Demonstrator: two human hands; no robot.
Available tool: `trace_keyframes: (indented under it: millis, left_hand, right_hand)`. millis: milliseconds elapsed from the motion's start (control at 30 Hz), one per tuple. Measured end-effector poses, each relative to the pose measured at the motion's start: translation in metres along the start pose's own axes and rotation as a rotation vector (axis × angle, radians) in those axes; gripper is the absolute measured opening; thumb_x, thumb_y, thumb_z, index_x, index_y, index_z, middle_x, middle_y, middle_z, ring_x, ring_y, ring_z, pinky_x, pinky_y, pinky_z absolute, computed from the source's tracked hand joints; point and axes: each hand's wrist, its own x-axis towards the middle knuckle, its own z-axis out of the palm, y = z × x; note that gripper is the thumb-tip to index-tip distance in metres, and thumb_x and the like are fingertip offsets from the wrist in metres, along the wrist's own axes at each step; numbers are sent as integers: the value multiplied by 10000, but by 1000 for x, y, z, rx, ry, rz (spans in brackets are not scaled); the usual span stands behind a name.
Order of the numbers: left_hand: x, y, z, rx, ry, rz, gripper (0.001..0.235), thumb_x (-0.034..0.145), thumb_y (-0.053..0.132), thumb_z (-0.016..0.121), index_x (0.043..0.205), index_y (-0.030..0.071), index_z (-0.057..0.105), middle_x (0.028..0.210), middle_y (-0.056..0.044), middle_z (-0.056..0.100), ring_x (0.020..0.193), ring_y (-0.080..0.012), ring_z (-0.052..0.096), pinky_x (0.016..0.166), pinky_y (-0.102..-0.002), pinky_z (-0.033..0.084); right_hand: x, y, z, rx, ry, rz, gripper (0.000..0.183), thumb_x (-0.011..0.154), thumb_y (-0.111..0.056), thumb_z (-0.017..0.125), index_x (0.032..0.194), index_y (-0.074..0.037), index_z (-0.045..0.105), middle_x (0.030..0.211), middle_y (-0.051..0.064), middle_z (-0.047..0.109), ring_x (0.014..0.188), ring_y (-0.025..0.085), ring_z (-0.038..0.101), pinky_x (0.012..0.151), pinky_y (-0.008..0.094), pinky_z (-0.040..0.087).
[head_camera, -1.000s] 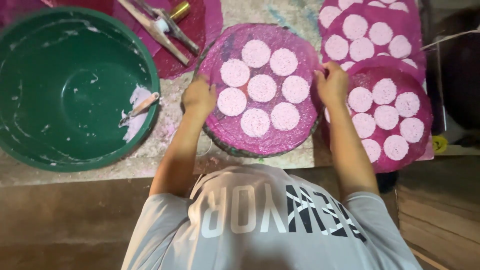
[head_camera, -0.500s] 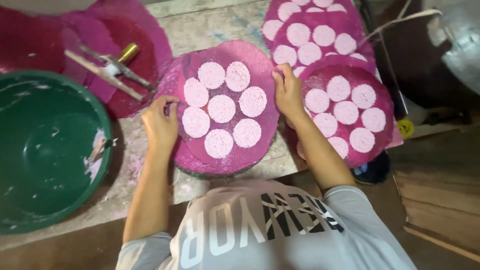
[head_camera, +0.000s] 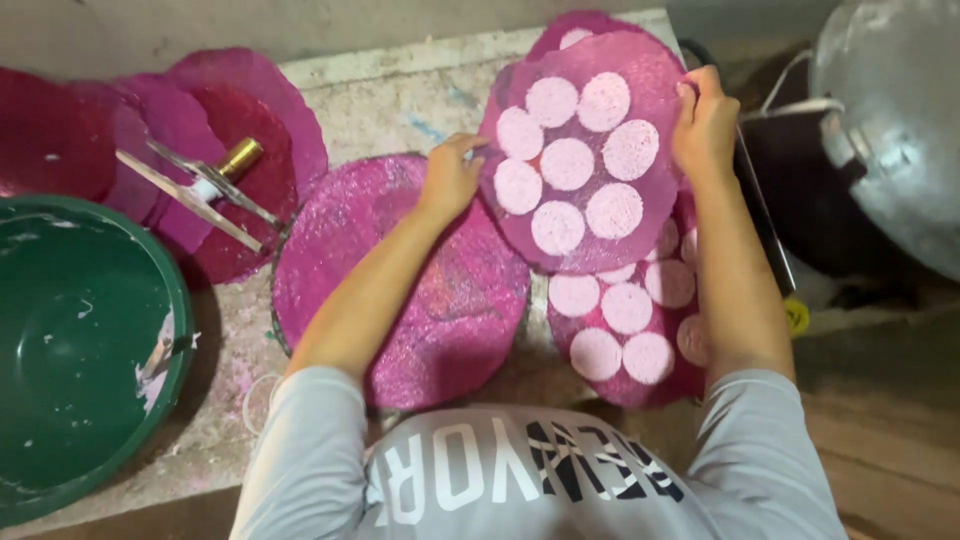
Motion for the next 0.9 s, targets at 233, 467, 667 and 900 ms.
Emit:
trace_keyframes:
  millis: [233, 467, 667, 900]
  left_hand:
    - [79, -79, 27, 172, 86, -96, 270, 815, 19, 728, 1084, 29, 749, 1100, -208, 714, 1030, -383, 684, 925, -419, 543]
    - [4, -74, -65, 221, 235, -187, 287, 860, -25, 671, 1142, 16, 704, 1144, -213, 646, 938, -357, 688, 806, -371, 579]
    - [-170, -7, -175, 164, 317, -420, 280, 940, -20, 652, 1217, 23, 659, 1162, -156, 657, 964, -238, 711, 809, -330, 598]
    - [-340, 2, -233, 730, 301, -516, 378, 851, 131, 746, 1209, 47, 659, 1193, -219, 655, 1096, -437, 614, 927, -511, 506]
  right_hand:
    - [58, 32, 65, -61, 111, 84, 94, 1053, -67, 636, 1139, -36, 612, 1030, 225, 697, 948, 422, 671, 793, 485, 520]
    - [34, 25, 136, -7, 73, 16, 342, 952, 40, 669, 1269, -46, 573, 1162, 163, 556, 1004, 322, 609, 881, 420, 521]
    - [2, -81, 207, 280, -311, -157, 327, 947, -11, 710, 1252, -51, 598, 1163, 158, 551, 980, 299, 621, 851, 395, 538]
    - [-43, -266, 308, 341, -655, -416, 357, 955, -134, 767, 1256, -49, 594, 1218, 193, 565, 1077, 367, 637, 922, 429, 534]
